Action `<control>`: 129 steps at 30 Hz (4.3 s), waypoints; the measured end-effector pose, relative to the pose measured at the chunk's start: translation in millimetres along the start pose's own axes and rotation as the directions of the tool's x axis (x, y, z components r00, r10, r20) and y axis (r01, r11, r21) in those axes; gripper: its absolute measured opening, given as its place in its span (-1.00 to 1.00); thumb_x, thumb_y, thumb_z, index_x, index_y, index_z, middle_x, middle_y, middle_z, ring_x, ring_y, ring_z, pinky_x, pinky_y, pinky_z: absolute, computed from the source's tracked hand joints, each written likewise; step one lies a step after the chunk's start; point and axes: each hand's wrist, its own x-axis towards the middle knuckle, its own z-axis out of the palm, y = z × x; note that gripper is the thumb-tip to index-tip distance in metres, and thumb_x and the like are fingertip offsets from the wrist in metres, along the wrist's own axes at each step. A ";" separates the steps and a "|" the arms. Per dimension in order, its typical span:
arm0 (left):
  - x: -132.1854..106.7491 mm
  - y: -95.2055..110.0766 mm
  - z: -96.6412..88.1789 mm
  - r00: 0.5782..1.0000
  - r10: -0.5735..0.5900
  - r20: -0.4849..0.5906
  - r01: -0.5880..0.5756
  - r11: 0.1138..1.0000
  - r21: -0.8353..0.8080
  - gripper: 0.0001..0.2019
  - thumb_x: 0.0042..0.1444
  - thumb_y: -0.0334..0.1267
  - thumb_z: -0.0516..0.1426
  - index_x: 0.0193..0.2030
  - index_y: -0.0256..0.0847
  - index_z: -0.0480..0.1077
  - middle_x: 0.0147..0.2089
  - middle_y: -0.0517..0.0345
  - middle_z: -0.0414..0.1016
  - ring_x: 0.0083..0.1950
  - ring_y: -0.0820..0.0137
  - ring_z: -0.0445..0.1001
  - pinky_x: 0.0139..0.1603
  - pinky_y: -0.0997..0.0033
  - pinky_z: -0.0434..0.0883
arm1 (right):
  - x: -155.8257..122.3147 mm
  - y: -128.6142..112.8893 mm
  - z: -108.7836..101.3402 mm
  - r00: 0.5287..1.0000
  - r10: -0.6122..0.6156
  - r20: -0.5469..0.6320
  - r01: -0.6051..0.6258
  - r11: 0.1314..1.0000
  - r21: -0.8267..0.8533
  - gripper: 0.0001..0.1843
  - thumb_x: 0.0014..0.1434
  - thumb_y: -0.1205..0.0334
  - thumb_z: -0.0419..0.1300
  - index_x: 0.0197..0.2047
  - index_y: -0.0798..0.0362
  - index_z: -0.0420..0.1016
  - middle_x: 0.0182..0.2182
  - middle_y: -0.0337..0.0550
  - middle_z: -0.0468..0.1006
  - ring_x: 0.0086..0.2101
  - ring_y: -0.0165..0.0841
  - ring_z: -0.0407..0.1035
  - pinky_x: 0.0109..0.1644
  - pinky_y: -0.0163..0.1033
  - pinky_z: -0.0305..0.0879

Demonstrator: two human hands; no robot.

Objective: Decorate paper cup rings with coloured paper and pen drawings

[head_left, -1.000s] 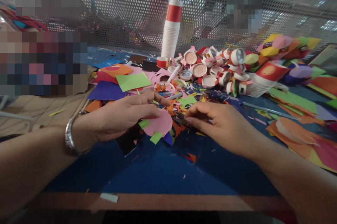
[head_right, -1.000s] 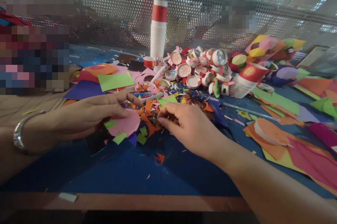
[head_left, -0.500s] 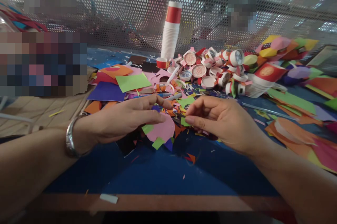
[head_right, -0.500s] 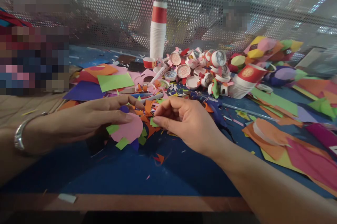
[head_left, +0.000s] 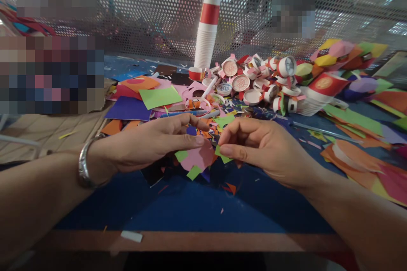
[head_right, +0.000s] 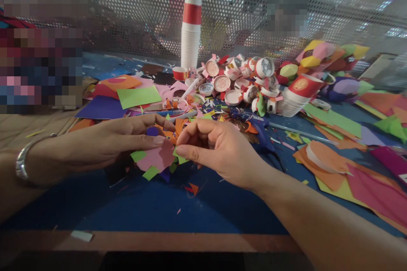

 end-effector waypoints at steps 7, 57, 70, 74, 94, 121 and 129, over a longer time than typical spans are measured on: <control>-1.7 1.8 0.4 0.997 -0.034 0.065 0.040 0.994 -0.098 -0.70 0.32 -0.24 0.21 0.14 -0.15 0.34 -0.38 0.33 0.37 -0.42 0.54 0.23 -0.45 0.55 0.20 | 2.7 0.2 1.0 0.999 -0.007 0.047 0.010 0.998 -0.067 -0.79 0.16 0.18 0.46 -0.29 0.08 0.55 -0.45 -0.30 0.49 -0.46 -0.50 0.30 -0.39 -0.37 0.27; -0.2 1.7 -0.8 0.997 -0.052 -0.049 0.039 0.970 -0.239 -0.74 0.25 -0.42 0.24 0.07 -0.19 0.44 -0.26 0.26 0.46 -0.36 0.59 0.41 -0.38 0.63 0.41 | 1.6 -6.0 -15.3 0.984 0.169 0.065 -0.174 0.980 0.092 -0.70 0.05 0.16 0.54 -0.31 0.07 0.52 -0.53 -0.34 0.49 -0.54 -0.54 0.32 -0.48 -0.43 0.31; 2.4 -0.9 -2.3 0.999 -0.036 -0.041 0.019 0.936 -0.352 -0.97 0.19 -0.42 0.28 -0.28 -0.26 0.53 -0.15 0.15 0.52 -0.23 0.51 0.48 -0.24 0.57 0.45 | -0.7 -7.1 -16.1 0.994 0.111 -0.006 -0.111 0.989 -0.094 -0.75 0.16 0.05 0.46 -0.29 0.04 0.58 -0.51 -0.30 0.47 -0.52 -0.51 0.30 -0.46 -0.41 0.27; 2.5 -1.0 -2.0 0.998 -0.049 -0.050 0.030 0.946 -0.322 -0.95 0.19 -0.40 0.28 -0.20 -0.24 0.52 -0.22 0.17 0.51 -0.28 0.50 0.46 -0.30 0.57 0.43 | -2.1 -8.0 -16.6 0.994 0.110 0.026 -0.107 0.989 -0.103 -0.78 0.17 0.07 0.45 -0.27 0.04 0.61 -0.46 -0.29 0.50 -0.48 -0.52 0.34 -0.41 -0.43 0.33; 1.8 1.0 -1.3 0.996 -0.078 -0.046 0.062 0.958 -0.280 -0.90 0.21 -0.33 0.28 -0.16 -0.22 0.46 -0.18 0.13 0.49 -0.27 0.49 0.45 -0.38 0.60 0.41 | -4.0 -6.3 -12.4 0.994 -0.012 0.107 0.040 0.964 -0.263 -0.97 0.26 0.32 0.31 -0.21 0.03 0.59 -0.30 -0.28 0.63 -0.32 -0.48 0.48 -0.20 -0.41 0.41; 0.6 3.6 1.4 0.998 -0.043 -0.039 0.028 0.947 -0.320 -0.93 0.18 -0.37 0.29 -0.24 -0.23 0.47 -0.30 0.20 0.48 -0.34 0.52 0.43 -0.36 0.60 0.40 | -6.4 -1.9 0.3 0.995 -0.051 0.091 0.075 0.958 -0.278 -0.96 0.24 0.36 0.25 -0.24 0.04 0.50 -0.36 -0.25 0.46 -0.38 -0.40 0.34 -0.30 -0.29 0.30; -0.3 0.9 -0.6 0.996 -0.041 -0.082 0.014 0.954 -0.301 -0.90 0.17 -0.36 0.30 -0.22 -0.20 0.46 -0.32 0.25 0.43 -0.39 0.56 0.39 -0.41 0.60 0.39 | -6.2 -3.1 2.4 0.996 -0.084 0.027 0.088 0.955 -0.283 -0.92 0.29 0.29 0.25 -0.28 0.05 0.50 -0.37 -0.24 0.52 -0.39 -0.43 0.38 -0.31 -0.32 0.32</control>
